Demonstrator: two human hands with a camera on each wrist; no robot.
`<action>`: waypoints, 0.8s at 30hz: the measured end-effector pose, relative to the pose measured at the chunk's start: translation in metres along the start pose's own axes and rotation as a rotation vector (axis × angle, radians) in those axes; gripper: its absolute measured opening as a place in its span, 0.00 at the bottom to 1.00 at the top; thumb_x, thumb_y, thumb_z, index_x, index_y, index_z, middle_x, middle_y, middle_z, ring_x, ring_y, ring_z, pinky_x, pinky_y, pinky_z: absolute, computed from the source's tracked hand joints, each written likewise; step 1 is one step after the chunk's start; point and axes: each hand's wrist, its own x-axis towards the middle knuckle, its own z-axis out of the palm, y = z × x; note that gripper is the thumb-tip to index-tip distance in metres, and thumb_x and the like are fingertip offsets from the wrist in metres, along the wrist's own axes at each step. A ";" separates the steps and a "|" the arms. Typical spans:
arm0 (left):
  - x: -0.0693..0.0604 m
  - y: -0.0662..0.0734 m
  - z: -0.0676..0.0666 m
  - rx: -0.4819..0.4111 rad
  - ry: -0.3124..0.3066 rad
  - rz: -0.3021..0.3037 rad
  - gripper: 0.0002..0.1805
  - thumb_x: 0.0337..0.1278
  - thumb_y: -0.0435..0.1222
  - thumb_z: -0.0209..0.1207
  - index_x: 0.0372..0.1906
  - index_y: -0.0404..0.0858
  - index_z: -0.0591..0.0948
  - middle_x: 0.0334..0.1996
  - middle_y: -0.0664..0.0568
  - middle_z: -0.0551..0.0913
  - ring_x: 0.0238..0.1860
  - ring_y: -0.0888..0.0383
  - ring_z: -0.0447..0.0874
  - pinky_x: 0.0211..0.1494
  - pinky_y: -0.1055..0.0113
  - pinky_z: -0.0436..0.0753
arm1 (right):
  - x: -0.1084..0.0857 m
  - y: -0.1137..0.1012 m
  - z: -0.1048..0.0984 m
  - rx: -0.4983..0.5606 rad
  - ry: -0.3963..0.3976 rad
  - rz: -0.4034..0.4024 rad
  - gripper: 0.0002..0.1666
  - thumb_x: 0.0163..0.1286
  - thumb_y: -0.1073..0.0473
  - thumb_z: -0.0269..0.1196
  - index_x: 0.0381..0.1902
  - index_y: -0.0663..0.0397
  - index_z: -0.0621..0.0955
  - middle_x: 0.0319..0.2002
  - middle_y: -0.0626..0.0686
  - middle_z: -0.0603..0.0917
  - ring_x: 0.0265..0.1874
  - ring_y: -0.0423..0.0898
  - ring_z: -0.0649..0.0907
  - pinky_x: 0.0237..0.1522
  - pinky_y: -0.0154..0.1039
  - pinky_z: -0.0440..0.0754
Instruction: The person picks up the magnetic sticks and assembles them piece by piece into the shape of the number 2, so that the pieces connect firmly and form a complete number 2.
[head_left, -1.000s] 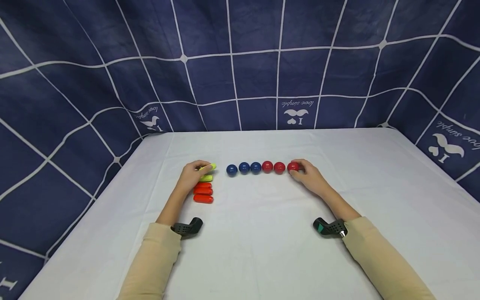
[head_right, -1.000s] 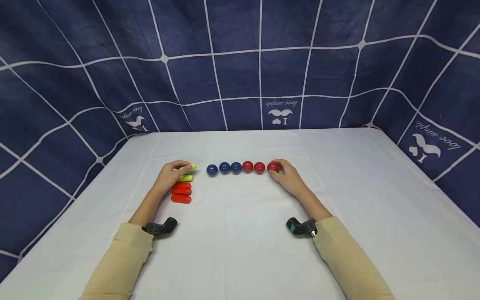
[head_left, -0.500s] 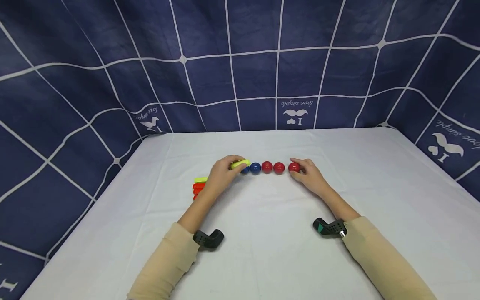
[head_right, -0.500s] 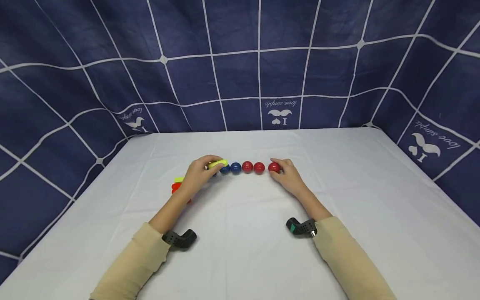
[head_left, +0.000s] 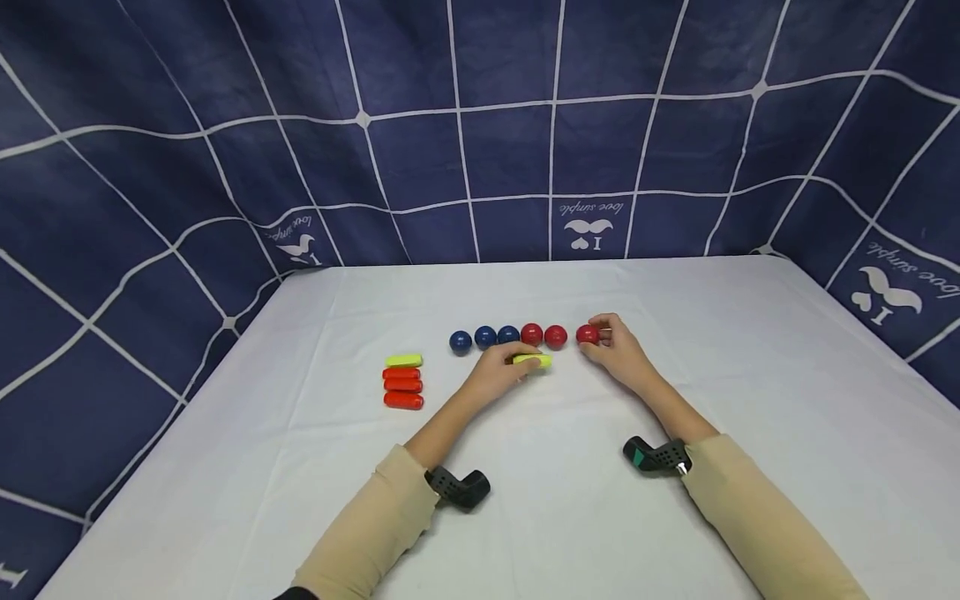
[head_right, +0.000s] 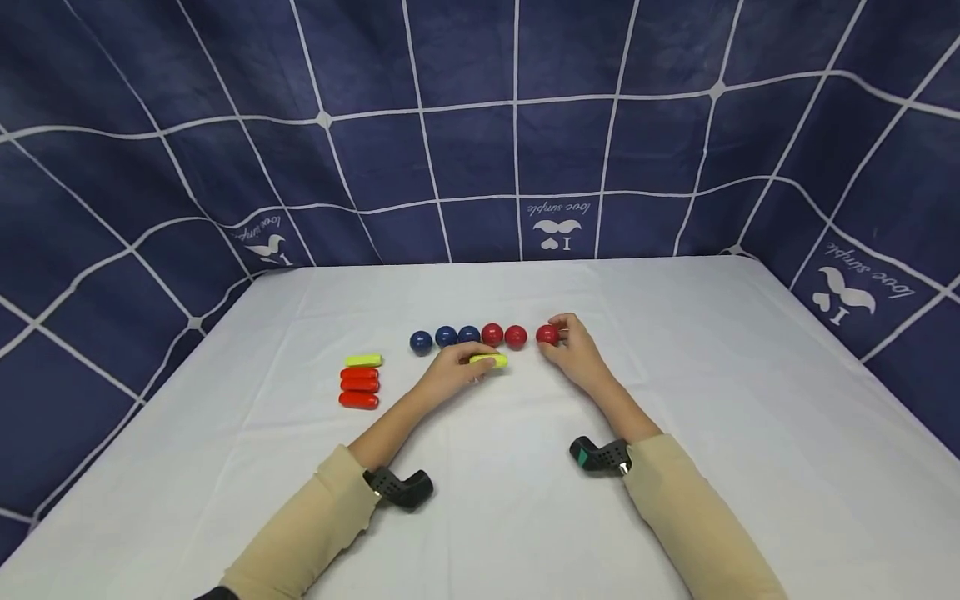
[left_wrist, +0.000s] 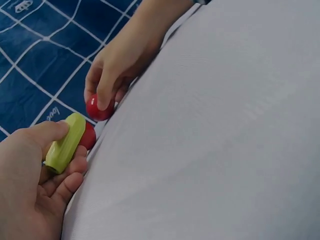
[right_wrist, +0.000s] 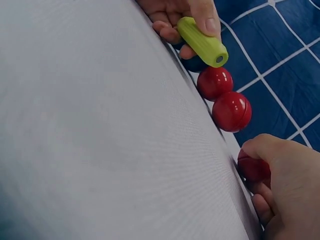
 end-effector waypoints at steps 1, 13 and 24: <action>0.000 -0.001 -0.002 -0.030 0.000 -0.003 0.14 0.57 0.39 0.57 0.46 0.39 0.80 0.32 0.45 0.81 0.25 0.63 0.74 0.29 0.73 0.74 | 0.000 -0.001 0.000 0.015 0.005 0.006 0.29 0.62 0.61 0.58 0.58 0.65 0.63 0.54 0.66 0.70 0.52 0.59 0.74 0.56 0.51 0.71; -0.008 0.010 -0.011 -0.160 -0.067 -0.038 0.16 0.58 0.34 0.55 0.49 0.30 0.75 0.40 0.33 0.81 0.37 0.43 0.80 0.40 0.66 0.80 | -0.017 -0.014 0.004 -0.016 0.062 0.073 0.31 0.66 0.43 0.53 0.59 0.56 0.69 0.50 0.61 0.75 0.49 0.54 0.74 0.41 0.36 0.72; -0.009 0.010 -0.011 -0.160 -0.087 -0.057 0.17 0.58 0.36 0.55 0.51 0.32 0.75 0.43 0.36 0.81 0.37 0.45 0.80 0.40 0.68 0.79 | -0.035 -0.020 0.010 0.063 -0.039 0.036 0.29 0.65 0.42 0.54 0.59 0.51 0.70 0.50 0.59 0.76 0.39 0.47 0.77 0.36 0.35 0.72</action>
